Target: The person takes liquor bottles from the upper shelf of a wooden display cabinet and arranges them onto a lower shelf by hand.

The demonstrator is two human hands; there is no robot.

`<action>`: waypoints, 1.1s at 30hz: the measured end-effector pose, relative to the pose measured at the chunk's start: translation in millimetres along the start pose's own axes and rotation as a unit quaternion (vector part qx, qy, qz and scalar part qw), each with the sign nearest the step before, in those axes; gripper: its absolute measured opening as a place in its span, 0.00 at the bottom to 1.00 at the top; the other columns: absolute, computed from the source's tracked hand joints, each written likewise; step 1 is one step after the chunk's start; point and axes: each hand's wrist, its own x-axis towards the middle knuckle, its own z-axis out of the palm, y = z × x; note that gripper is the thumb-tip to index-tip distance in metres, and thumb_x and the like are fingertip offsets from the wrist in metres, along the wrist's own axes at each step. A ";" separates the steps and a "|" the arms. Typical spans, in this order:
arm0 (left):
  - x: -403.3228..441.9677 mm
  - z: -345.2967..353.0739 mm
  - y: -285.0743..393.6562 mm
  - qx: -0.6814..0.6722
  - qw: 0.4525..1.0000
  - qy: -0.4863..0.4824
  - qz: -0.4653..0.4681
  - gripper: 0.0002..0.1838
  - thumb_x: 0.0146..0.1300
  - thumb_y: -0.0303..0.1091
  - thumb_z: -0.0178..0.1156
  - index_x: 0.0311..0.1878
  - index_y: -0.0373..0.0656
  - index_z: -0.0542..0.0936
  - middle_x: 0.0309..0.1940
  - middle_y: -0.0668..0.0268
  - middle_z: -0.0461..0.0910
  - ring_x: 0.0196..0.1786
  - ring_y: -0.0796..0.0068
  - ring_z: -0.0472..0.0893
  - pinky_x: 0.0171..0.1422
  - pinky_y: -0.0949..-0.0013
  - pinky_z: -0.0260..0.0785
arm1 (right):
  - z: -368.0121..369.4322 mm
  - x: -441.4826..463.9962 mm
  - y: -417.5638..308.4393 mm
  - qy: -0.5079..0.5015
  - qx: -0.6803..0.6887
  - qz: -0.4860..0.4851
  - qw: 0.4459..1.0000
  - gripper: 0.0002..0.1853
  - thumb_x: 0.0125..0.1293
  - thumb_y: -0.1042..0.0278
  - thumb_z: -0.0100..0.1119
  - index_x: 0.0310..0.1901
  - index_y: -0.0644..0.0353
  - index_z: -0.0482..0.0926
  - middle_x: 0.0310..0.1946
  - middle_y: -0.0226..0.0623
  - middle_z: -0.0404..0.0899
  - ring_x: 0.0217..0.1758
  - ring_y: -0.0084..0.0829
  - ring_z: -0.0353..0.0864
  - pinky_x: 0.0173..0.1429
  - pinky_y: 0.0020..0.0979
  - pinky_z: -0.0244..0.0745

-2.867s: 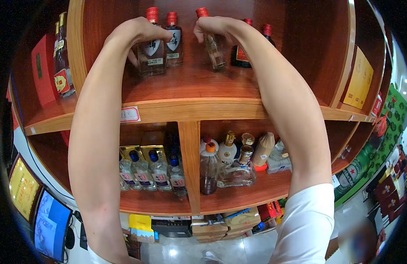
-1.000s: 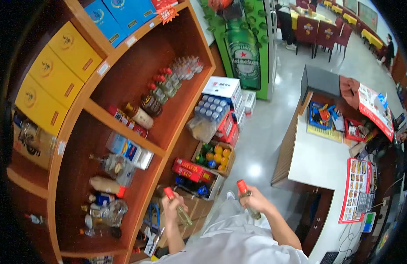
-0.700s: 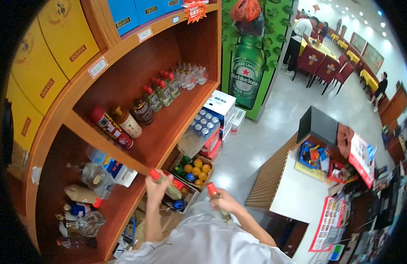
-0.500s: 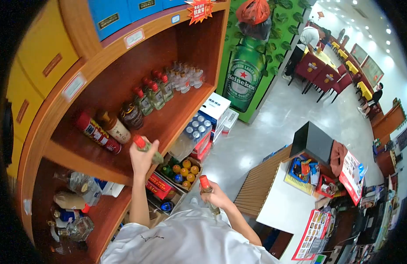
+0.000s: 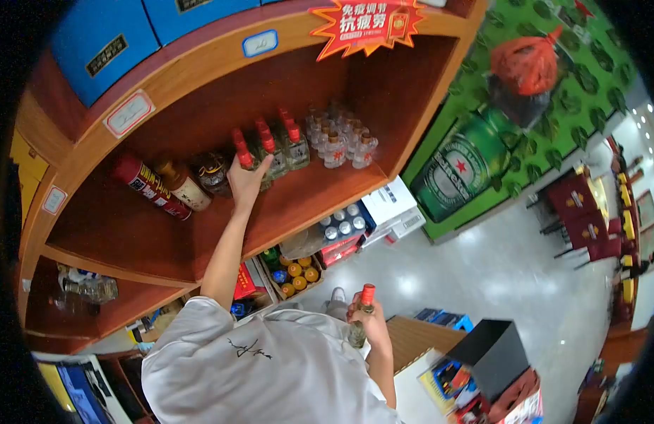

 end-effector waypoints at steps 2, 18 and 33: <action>-2.7 11.0 -10.0 0.012 0.999 0.041 0.028 0.23 0.54 0.39 0.79 0.46 0.35 0.82 0.38 0.57 0.87 0.41 0.69 0.85 0.51 0.63 0.75 | -22.9 21.9 -24.8 -0.011 -0.011 0.002 1.000 0.21 0.42 0.84 0.56 0.43 0.61 0.72 0.28 0.37 0.74 0.28 0.33 0.76 0.33 0.34 0.74; -72.8 -0.1 -65.5 0.088 0.991 0.091 -0.043 0.29 0.57 0.29 0.75 0.61 0.35 0.74 0.48 0.51 0.84 0.50 0.61 0.85 0.56 0.61 0.76 | -2.0 140.4 -84.3 -0.148 -0.114 0.017 0.982 0.18 0.44 0.85 0.56 0.41 0.61 0.71 0.28 0.36 0.75 0.30 0.31 0.78 0.37 0.31 0.75; -54.7 -3.3 -70.5 0.152 0.982 0.059 -0.095 0.22 0.62 0.35 0.72 0.55 0.35 0.79 0.29 0.52 0.84 0.34 0.51 0.84 0.39 0.55 0.74 | 154.6 225.1 -109.7 -0.071 -0.323 -0.323 0.887 0.25 0.64 0.55 0.71 0.49 0.64 0.69 0.39 0.47 0.78 0.45 0.37 0.81 0.52 0.41 0.75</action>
